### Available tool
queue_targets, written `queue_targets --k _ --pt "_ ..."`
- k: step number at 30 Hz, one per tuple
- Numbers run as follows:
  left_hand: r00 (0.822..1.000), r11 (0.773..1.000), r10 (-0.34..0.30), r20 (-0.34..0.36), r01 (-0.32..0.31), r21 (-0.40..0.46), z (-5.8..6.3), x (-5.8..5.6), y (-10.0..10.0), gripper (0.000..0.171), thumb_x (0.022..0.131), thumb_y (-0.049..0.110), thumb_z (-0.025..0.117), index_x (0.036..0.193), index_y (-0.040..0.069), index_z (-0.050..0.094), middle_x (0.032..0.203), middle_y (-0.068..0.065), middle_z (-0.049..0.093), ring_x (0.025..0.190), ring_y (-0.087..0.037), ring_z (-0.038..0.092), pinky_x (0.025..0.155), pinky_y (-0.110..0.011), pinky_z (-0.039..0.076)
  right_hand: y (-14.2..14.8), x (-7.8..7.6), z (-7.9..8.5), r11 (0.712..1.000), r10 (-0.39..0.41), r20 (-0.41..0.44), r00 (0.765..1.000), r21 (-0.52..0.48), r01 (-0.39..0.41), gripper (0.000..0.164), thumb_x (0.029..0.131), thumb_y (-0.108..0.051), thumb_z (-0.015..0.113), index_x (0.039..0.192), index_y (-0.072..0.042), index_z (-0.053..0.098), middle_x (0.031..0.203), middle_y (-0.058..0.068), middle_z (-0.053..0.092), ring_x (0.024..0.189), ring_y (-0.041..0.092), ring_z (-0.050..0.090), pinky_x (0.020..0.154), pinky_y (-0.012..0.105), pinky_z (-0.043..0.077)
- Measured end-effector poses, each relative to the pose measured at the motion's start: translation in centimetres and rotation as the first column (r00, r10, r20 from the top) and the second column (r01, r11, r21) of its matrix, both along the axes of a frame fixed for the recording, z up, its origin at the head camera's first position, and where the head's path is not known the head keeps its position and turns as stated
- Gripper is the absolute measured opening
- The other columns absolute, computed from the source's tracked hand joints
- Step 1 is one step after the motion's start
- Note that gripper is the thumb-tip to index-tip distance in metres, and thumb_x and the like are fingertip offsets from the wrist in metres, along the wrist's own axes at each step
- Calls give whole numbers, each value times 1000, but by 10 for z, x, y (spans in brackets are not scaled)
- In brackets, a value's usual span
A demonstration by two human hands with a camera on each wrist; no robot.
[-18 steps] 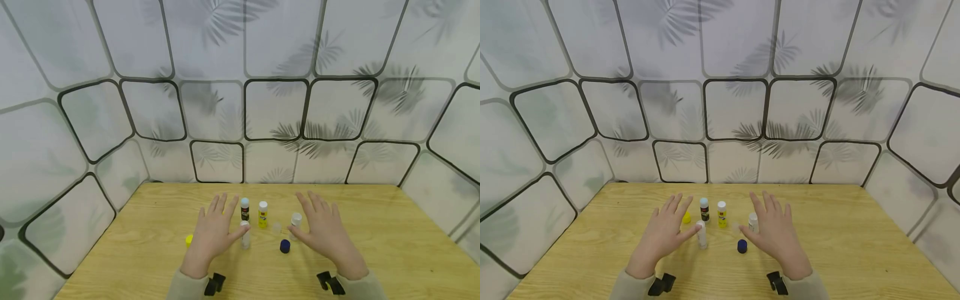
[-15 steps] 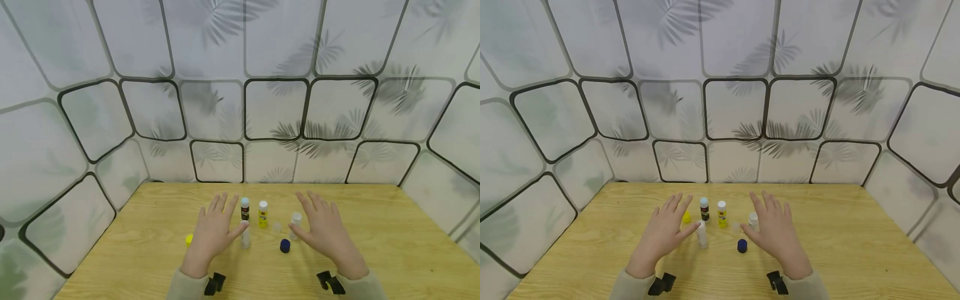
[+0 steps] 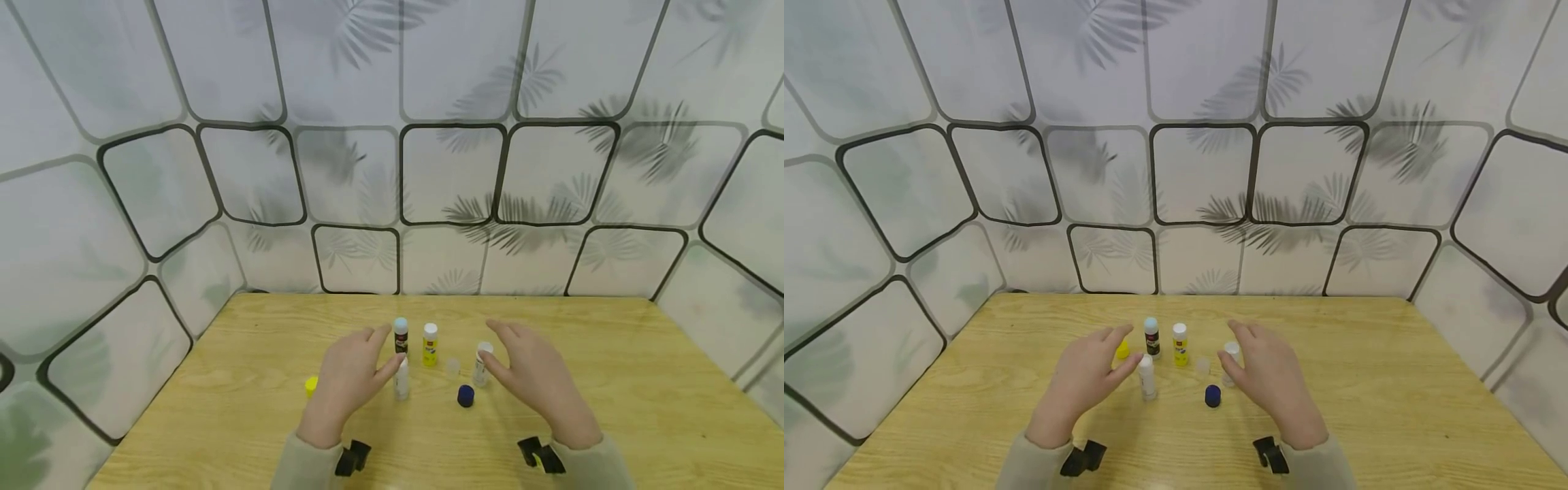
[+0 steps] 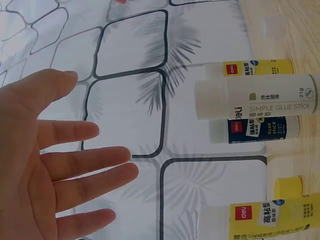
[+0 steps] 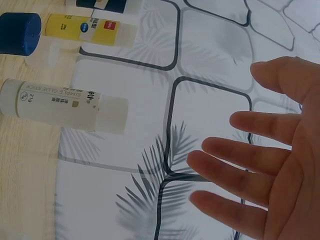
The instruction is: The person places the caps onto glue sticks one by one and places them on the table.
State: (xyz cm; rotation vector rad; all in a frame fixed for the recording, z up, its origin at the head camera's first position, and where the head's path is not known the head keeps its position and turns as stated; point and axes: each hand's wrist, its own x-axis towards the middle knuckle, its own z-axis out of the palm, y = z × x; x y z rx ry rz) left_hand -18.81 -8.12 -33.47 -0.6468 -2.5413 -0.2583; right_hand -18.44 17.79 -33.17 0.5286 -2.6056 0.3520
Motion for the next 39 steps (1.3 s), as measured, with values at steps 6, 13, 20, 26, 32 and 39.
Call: queue_targets --k 6,13,20,26,32,39 --pt "999 999 -24 -33 24 21 -2 0 2 37 81 39 60 104 9 62 77 -1 61 54 -10 50 39 -17 31 -1 2 2 999 -35 70 997 -9 36 41 81 -29 63 113 -3 56 97 12 63 69 19 60 48 29 44" --pt "998 998 -33 -55 36 57 1 0 4 34 80 37 63 101 10 63 73 1 61 45 -4 40 36 -15 27 1 3 6 999 -35 76 997 -18 36 40 82 -27 63 113 -3 57 98 13 63 72 21 61 46 27 43" --pt "984 989 -52 -173 75 127 -3 -3 11 30 78 33 66 95 9 64 76 -1 64 45 -5 43 37 -14 31 9 -1 5 998 -30 71 997 -46 33 39 82 -25 63 113 -2 56 94 13 63 73 24 61 46 30 44" --pt "971 984 -69 -231 104 146 -3 -7 23 28 78 31 64 93 8 64 83 -3 66 57 -10 58 44 -19 43 20 -1 6 998 -53 79 996 -34 55 39 82 -25 62 113 -1 56 93 15 63 73 25 61 45 31 43" --pt "967 985 -105 -230 134 113 -4 -10 39 29 79 31 63 91 6 64 79 -3 64 49 -7 50 40 -15 37 37 3 5 996 -86 103 991 -15 88 41 84 -27 60 115 -1 55 94 16 63 74 26 61 46 33 45" --pt "972 980 -143 -185 165 109 -7 -16 61 30 81 35 61 95 8 64 84 -2 66 50 -6 52 40 -13 35 55 6 4 994 -108 128 986 1 108 41 85 -27 58 115 2 53 94 18 62 75 28 60 50 37 46"
